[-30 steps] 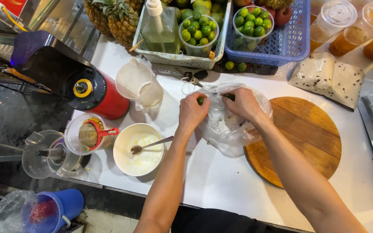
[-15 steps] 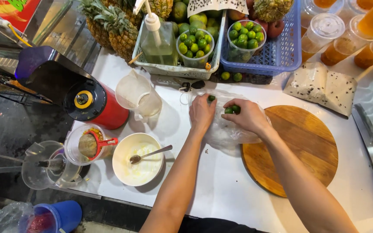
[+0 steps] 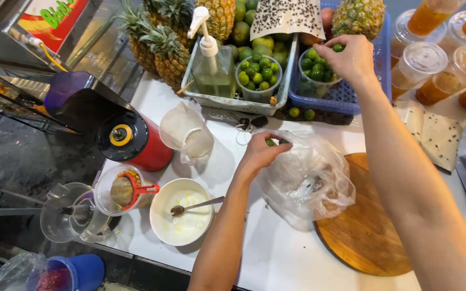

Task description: Sorting and selecting small limes from a plastic bag into a container at a food stall.

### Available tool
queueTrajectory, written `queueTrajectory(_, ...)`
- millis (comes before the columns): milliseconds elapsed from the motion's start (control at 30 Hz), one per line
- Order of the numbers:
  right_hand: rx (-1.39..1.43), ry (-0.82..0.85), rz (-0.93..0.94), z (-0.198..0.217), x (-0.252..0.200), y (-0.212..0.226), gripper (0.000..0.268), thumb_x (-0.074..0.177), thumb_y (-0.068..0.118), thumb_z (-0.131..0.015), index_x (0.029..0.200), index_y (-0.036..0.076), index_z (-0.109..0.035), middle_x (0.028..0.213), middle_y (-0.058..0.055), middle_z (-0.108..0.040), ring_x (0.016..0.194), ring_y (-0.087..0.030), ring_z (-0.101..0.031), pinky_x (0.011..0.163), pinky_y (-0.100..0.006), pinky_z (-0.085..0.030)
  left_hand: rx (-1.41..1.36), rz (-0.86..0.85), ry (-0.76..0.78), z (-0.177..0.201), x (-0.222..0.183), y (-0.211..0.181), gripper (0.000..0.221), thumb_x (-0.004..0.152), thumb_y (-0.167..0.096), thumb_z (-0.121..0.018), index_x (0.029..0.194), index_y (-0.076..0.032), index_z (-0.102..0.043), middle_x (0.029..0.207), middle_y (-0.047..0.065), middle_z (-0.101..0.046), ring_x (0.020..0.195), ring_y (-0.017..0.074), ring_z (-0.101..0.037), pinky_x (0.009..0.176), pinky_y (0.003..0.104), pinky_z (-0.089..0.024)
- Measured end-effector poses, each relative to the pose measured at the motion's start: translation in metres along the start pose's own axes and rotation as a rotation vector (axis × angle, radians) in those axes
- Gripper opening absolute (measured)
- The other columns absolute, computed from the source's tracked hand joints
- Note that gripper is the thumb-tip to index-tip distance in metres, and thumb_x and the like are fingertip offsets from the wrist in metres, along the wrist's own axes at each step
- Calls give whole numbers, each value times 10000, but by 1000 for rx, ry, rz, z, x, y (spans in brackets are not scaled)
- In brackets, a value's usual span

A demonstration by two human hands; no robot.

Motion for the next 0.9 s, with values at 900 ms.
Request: queueTrajectory(900,-179,104,220,-17,17,17,372,870,406,-899,1103,133,-799,970,-129,-745,873,-262,-740,817,-408,-591,-125,26,80,-4,10,18,446,823,-423,-736,1014,-20,-723,700,99,-654,531,203,-545,472,385,-414)
Point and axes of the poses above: each hand's wrist, its own x-axis towards the middle knuckle, its own z-axis out of the back of the hand, y = z × x, the point moved 9 cm from there along x, towards the middle knuckle
